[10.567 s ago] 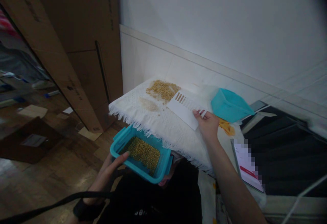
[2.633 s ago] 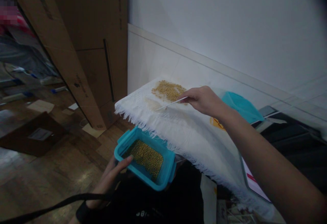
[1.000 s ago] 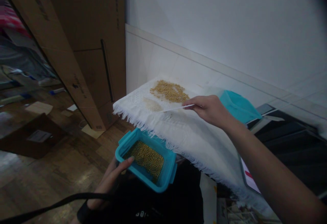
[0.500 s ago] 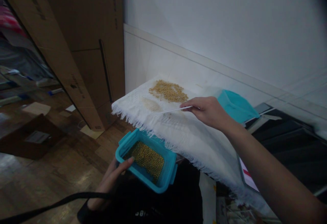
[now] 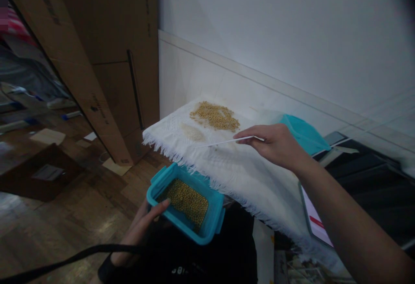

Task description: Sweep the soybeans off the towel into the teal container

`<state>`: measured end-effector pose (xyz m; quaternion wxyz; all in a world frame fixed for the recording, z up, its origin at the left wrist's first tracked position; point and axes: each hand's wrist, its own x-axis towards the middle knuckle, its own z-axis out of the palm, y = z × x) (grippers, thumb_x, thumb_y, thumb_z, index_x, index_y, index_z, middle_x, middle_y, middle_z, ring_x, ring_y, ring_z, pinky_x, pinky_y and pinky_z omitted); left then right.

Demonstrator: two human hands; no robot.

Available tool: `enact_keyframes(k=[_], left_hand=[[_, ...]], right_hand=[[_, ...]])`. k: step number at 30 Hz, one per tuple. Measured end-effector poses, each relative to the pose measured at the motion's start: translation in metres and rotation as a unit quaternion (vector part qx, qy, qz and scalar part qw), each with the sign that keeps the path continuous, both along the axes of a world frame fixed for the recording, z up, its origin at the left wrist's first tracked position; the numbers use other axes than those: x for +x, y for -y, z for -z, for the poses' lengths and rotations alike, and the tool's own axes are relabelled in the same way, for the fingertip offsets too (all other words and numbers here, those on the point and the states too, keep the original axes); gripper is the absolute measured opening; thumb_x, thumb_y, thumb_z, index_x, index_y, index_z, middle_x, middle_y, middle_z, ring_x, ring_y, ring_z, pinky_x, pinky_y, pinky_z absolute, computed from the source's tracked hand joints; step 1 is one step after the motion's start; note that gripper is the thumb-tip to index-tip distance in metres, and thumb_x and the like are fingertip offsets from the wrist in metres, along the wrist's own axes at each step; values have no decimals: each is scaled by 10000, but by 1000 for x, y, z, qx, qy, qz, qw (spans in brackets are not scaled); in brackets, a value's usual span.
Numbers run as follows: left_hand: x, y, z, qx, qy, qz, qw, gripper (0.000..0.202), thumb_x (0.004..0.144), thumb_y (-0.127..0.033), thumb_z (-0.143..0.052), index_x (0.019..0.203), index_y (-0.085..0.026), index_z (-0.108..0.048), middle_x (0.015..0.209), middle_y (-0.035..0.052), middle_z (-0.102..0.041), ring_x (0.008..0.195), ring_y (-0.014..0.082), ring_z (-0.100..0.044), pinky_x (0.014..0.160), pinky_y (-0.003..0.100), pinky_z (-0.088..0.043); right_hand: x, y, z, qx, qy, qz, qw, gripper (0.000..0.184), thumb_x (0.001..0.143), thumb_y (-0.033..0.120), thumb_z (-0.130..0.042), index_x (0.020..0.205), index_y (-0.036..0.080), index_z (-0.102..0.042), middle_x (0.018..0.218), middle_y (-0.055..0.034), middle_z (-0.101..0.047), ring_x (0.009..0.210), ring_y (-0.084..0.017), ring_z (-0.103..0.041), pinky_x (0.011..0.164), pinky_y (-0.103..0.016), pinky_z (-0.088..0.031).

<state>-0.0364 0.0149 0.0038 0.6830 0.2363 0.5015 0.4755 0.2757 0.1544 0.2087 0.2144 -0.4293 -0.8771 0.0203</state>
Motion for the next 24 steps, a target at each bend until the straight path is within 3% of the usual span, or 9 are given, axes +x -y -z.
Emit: enact_keyframes(k=[8,16,20,24], left_hand=[[0,1,-3,5,3,16,1000,899,821,-579,-861,1607,-295,-532,1636,143,-619,1479,470,-583,1107,577,-600],[4,-1,-8,-8,-7,-2,1000,912,779,-574,-891,1589,-324,-554,1576,110,-680,1448,463,-616,1049,552,-642],[6,0,-8,-9,9,1,1000,845,809,-544,-874,1570,-329,-577,1513,105,-731,1388,458,-671,1047,555,-644],[5,0,-4,-9,1,6,1000,881,804,-565,-875,1587,-326,-550,1574,104,-685,1424,456,-640,1061,540,-643]], right_hand=[[9,-1,25,7,-49,12,999,243,958,198,-669,985,318,-878,993,6,-871,926,-233,-843,840,-332,-651],[19,8,33,12,-96,39,995,187,960,293,-697,966,321,-881,996,4,-871,922,-238,-840,848,-339,-643],[26,13,40,-5,-120,73,990,179,952,384,-711,957,332,-883,958,9,-870,856,-243,-831,779,-341,-637],[39,16,50,33,-179,147,972,207,918,470,-747,947,319,-886,896,-5,-863,775,-253,-811,672,-341,-613]])
